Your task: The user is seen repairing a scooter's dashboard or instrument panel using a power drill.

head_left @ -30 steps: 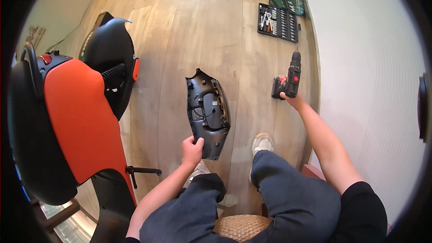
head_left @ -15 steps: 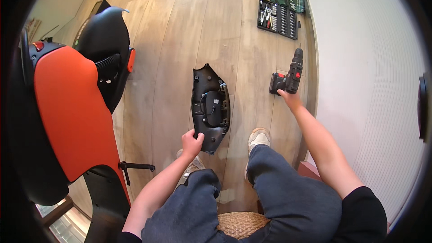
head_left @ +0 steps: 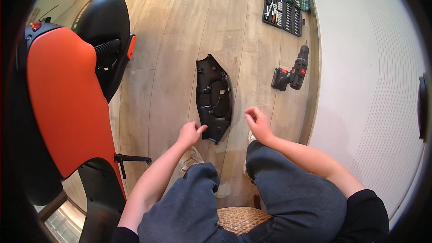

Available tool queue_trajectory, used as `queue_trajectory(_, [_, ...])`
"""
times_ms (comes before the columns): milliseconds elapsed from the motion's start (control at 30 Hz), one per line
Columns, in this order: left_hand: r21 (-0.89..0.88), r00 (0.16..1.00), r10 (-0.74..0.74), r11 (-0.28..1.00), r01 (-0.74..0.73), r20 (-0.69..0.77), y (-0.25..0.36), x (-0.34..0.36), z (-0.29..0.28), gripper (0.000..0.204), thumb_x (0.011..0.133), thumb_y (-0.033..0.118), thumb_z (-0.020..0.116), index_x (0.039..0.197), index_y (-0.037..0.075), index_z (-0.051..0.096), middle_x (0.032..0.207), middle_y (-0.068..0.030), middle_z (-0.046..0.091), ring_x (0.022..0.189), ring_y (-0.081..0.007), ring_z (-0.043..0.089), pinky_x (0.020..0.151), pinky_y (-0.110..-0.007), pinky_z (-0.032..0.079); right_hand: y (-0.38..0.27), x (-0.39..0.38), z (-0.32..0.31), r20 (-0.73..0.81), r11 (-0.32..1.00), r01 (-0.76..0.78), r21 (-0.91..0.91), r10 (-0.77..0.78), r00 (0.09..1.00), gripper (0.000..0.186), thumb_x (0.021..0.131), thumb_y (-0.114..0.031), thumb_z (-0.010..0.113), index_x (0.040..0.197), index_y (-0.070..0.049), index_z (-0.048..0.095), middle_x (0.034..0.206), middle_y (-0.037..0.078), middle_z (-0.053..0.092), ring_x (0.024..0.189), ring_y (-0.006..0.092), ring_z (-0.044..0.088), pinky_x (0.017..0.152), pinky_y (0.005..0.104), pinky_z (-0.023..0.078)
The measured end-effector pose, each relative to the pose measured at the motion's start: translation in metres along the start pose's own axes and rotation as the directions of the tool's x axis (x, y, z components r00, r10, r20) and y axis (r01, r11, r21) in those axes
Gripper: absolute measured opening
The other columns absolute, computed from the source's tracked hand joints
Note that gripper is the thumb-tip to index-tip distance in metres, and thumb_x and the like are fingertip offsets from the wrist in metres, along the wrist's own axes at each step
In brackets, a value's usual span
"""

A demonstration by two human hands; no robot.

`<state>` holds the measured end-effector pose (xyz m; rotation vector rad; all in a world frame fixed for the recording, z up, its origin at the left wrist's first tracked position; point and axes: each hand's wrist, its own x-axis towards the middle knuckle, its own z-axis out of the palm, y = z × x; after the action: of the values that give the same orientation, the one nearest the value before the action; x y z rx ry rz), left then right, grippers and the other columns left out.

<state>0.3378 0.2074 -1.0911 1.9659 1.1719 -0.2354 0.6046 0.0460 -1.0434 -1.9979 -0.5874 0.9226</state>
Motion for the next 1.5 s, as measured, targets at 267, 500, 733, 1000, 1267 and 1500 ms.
queue_trajectory(267, [-0.765,0.987,0.104,0.624,-0.161,-0.123,0.118,-0.051,-0.052,0.012,0.099,0.007,0.055,0.099,-0.001,0.064,0.085,-0.0146,0.064,0.080,-0.0357,0.062,0.071,-0.039,0.053,-0.097,-0.030,0.024,0.902,0.218,-0.938,0.270,0.285,0.325,0.048,0.108,-0.046,0.047,0.126,-0.003,0.061,0.116,0.010,0.067,0.112,0.0206,0.063,0.099,0.0401,0.051])
queue_trajectory(500, [-0.019,0.536,0.775,0.563,-0.826,-0.335,0.134,-0.075,-0.070,0.025,0.077,0.000,0.063,0.101,0.002,0.068,0.095,-0.0113,0.063,0.088,-0.0313,0.063,0.079,-0.039,0.053,-0.092,-0.033,0.039,0.951,0.164,-0.942,0.293,0.048,0.304,0.035,0.108,-0.040,0.048,0.116,-0.011,0.065,0.115,0.001,0.068,0.110,0.0171,0.063,0.100,0.0360,0.048])
queue_trajectory(733, [0.196,0.329,0.943,0.333,-0.922,-0.053,0.137,-0.085,-0.078,0.023,0.075,0.011,0.068,0.097,0.006,0.067,0.102,-0.0067,0.063,0.092,-0.0240,0.064,0.087,-0.039,0.052,-0.105,-0.030,0.036,0.963,0.295,-0.949,0.115,0.200,0.179,0.025,0.105,-0.030,0.052,0.113,-0.011,0.067,0.102,-0.001,0.072,0.092,0.0115,0.068,0.080,0.0315,0.056])
queue_trajectory(1000, [0.141,0.425,0.904,0.427,-0.893,-0.046,0.134,-0.098,-0.064,0.031,0.073,0.010,0.071,0.103,0.003,0.067,0.108,-0.0115,0.063,0.097,-0.0284,0.065,0.090,-0.043,0.053,-0.101,-0.045,0.032,0.946,0.287,-0.957,0.038,0.299,0.127,0.026,0.105,-0.033,0.053,0.110,-0.012,0.068,0.102,-0.001,0.071,0.094,0.0131,0.066,0.081,0.0309,0.053])
queue_trajectory(1267, [-0.344,0.891,0.124,0.892,-0.292,-0.436,0.101,-0.054,-0.060,0.020,0.090,0.008,0.069,0.107,0.003,0.062,0.104,-0.0120,0.063,0.094,-0.0246,0.065,0.083,-0.038,0.052,-0.080,0.035,-0.019,0.808,0.820,-0.570,-0.042,0.364,0.464,0.014,0.096,-0.022,0.059,0.098,-0.009,0.064,0.087,0.001,0.060,0.075,0.0111,0.052,0.067,0.0289,0.048])
queue_trajectory(1500, [-0.361,0.985,-0.169,0.918,0.163,0.016,-0.002,-0.001,0.022,0.051,0.086,0.023,0.079,0.125,0.000,0.055,0.111,-0.0186,0.070,0.095,-0.0277,0.072,0.085,-0.040,0.057,0.027,0.137,-0.025,0.359,0.672,0.404,-0.621,-0.214,0.908,0.014,0.087,-0.001,0.054,0.100,-0.002,0.060,0.102,0.019,0.062,0.096,0.0389,0.064,0.080,0.0458,0.055])
